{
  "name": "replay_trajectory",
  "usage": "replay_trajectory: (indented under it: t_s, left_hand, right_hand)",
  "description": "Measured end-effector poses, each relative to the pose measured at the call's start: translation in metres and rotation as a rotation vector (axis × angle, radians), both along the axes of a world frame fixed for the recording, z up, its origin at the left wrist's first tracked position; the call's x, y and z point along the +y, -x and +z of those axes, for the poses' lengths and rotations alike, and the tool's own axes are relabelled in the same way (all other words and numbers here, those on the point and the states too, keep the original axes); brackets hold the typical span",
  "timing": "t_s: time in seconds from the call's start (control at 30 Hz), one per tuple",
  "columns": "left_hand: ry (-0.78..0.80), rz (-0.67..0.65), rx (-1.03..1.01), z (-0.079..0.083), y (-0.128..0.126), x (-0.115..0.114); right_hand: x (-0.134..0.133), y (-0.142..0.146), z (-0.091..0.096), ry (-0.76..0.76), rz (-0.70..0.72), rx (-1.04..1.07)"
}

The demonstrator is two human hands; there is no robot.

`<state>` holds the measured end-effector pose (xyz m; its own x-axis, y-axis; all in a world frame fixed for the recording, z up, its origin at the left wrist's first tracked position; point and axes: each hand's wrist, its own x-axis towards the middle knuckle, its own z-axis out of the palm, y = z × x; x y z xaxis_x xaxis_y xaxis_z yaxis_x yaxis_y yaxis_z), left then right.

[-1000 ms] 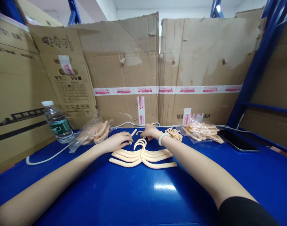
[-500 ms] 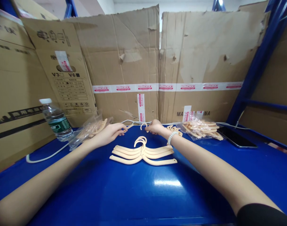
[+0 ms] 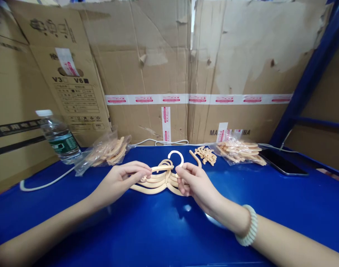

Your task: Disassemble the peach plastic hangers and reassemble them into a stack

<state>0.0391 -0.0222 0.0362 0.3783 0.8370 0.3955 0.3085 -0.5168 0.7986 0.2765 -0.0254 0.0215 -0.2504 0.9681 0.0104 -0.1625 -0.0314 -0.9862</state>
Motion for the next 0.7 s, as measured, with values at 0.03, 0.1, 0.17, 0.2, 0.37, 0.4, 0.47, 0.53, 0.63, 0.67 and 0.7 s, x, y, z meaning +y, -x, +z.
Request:
replay_trajectory:
  t_s: [0.03,0.1,0.17,0.2,0.37,0.4,0.47,0.53,0.63,0.67,0.7]
  left_hand:
    - [0.075,0.024,-0.047,-0.002,-0.002,0.000]
    - [0.251,0.054,-0.164,-0.006,-0.006,-0.002]
    - [0.429,0.065,-0.303,-0.007,-0.010,-0.005]
    - [0.504,0.066,-0.373,-0.007,-0.012,-0.007]
    - [0.724,-0.122,-0.522,-0.010,-0.020,-0.017]
    - [0.755,-0.161,-0.519,-0.011,-0.021,-0.019]
    - [0.769,-0.173,-0.520,-0.015,-0.023,-0.021]
    - [0.706,-0.134,-0.508,-0.018,-0.025,-0.023]
    - [0.577,-0.067,-0.446,-0.020,-0.026,-0.024]
    - [0.555,-0.055,-0.422,-0.020,-0.027,-0.024]
    - [0.538,-0.046,-0.397,-0.020,-0.027,-0.025]
  right_hand:
    - [-0.003,0.000,-0.001,-0.006,0.007,0.028]
    - [-0.005,0.000,-0.002,-0.041,0.016,0.037]
    - [-0.006,0.000,-0.003,-0.065,0.029,0.031]
    - [-0.007,0.000,-0.005,-0.067,0.042,0.030]
    - [-0.010,0.003,-0.013,-0.042,0.174,0.033]
    - [-0.011,0.004,-0.014,-0.043,0.193,0.028]
    - [-0.012,0.006,-0.013,-0.051,0.215,0.023]
    - [-0.013,0.006,-0.012,-0.053,0.231,0.022]
    - [-0.013,0.006,-0.012,-0.023,0.264,0.024]
    - [-0.013,0.006,-0.012,-0.004,0.277,0.029]
    - [-0.013,0.006,-0.012,0.018,0.294,0.036]
